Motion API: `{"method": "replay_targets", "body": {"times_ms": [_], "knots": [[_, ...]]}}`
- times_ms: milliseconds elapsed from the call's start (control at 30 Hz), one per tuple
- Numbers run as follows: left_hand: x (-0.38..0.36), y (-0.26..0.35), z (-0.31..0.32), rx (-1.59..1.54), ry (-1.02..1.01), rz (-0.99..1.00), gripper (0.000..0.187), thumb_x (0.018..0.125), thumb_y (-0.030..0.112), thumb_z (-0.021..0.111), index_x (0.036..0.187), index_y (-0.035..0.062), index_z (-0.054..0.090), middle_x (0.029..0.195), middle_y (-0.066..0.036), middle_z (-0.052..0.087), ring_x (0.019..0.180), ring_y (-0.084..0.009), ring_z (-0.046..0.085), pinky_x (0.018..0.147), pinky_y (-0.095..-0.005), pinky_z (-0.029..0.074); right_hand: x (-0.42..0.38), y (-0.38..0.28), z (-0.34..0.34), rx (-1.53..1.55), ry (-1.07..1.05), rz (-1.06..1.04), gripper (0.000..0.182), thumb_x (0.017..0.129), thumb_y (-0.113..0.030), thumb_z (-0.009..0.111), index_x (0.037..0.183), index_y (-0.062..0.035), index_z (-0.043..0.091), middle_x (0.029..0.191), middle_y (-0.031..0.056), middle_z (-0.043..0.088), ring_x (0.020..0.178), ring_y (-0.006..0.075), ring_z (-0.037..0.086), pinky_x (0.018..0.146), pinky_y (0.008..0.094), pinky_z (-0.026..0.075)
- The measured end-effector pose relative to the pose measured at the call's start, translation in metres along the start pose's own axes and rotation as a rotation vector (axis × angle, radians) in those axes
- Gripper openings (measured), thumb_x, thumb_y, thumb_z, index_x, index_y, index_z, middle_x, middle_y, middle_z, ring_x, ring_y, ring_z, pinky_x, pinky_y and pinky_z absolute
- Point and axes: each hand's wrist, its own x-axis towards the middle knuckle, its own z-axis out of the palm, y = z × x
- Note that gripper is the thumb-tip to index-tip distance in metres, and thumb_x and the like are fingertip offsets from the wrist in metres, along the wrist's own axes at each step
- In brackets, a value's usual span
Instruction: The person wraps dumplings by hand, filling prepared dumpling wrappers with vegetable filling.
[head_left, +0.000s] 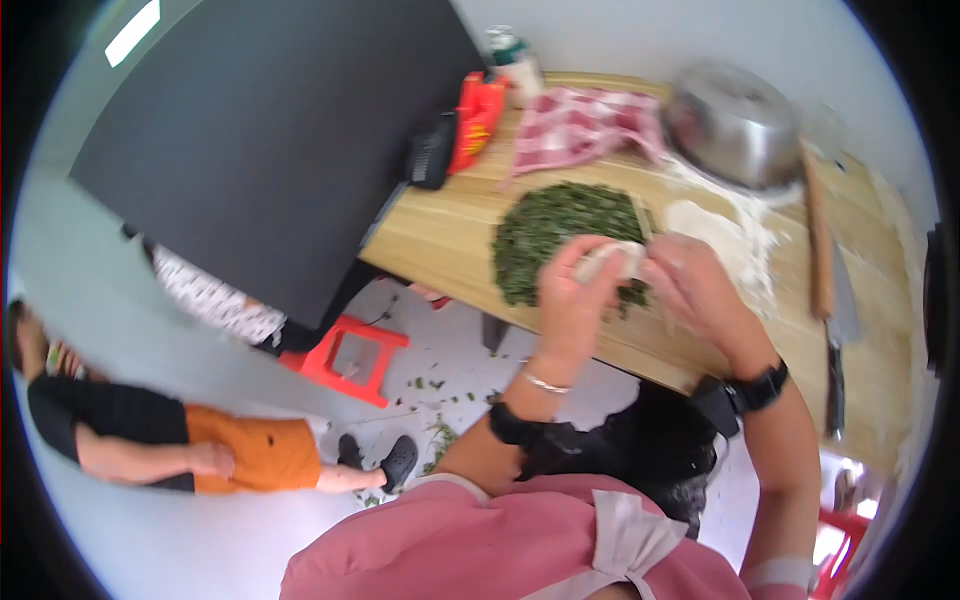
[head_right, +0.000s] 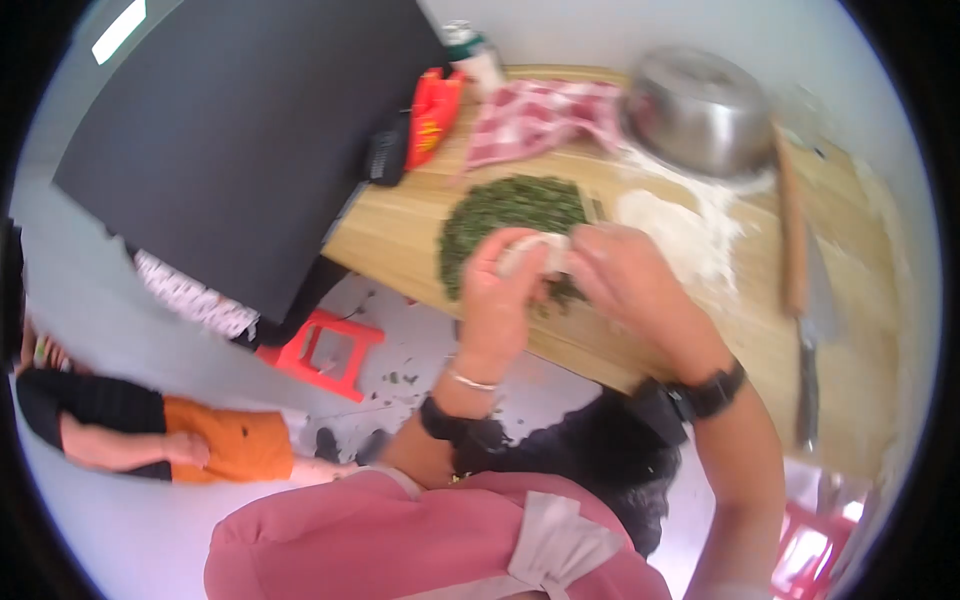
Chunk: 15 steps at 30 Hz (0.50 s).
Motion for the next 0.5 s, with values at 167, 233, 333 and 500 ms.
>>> {"method": "replay_targets", "body": {"times_ms": [167,233,333,500], "knots": [[0.001,-0.0021,0.0001,-0.024,-0.035,-0.014,0.012,0.089,0.005,0.06,0.1,0.0043,0.058,0.084,-0.002,0.061,0.063,-0.0044,0.051,0.05,-0.0176,0.037,-0.0035,0.0036,-0.0101,-0.009,-0.053,0.053,0.032,0.084,-0.028,0.059,0.069,-0.0033,0.045,0.061,0.0153,0.048,0.061,0.0364,0.05,0.057,0.0426,0.039],[0.0003,-0.0019,-0.0002,-0.026,-0.037,-0.018,0.013,0.088,0.005,0.06,0.101,0.0039,0.057,0.087,-0.003,0.062,0.066,-0.0065,0.053,0.052,-0.0186,0.038,-0.002,0.0009,-0.011,0.019,-0.067,0.058,0.033,0.084,-0.031,0.058,0.07,-0.0035,0.046,0.061,0.0142,0.049,0.061,0.0342,0.051,0.057,0.0417,0.04],[-0.0014,0.0001,0.0063,-0.022,-0.01,-0.006,0.011,0.086,0.005,0.063,0.096,0.0026,0.061,0.083,-0.003,0.062,0.062,-0.0057,0.053,0.052,-0.0183,0.04,-0.0038,0.0031,-0.0077,0.071,0.006,0.031,0.034,0.084,-0.028,0.061,0.068,-0.0051,0.042,0.059,0.0098,0.042,0.056,0.0304,0.045,0.054,0.0392,0.035],[-0.0029,-0.0013,0.0013,0.065,-0.082,-0.001,0.014,0.088,0.005,0.06,0.102,0.0034,0.058,0.089,-0.004,0.063,0.071,-0.0088,0.056,0.053,-0.0193,0.039,-0.0058,0.0053,-0.0039,0.061,0.024,0.018,0.022,0.085,-0.018,0.057,0.074,-0.0031,0.046,0.061,0.0122,0.046,0.062,0.0338,0.049,0.057,0.0414,0.038]]}}
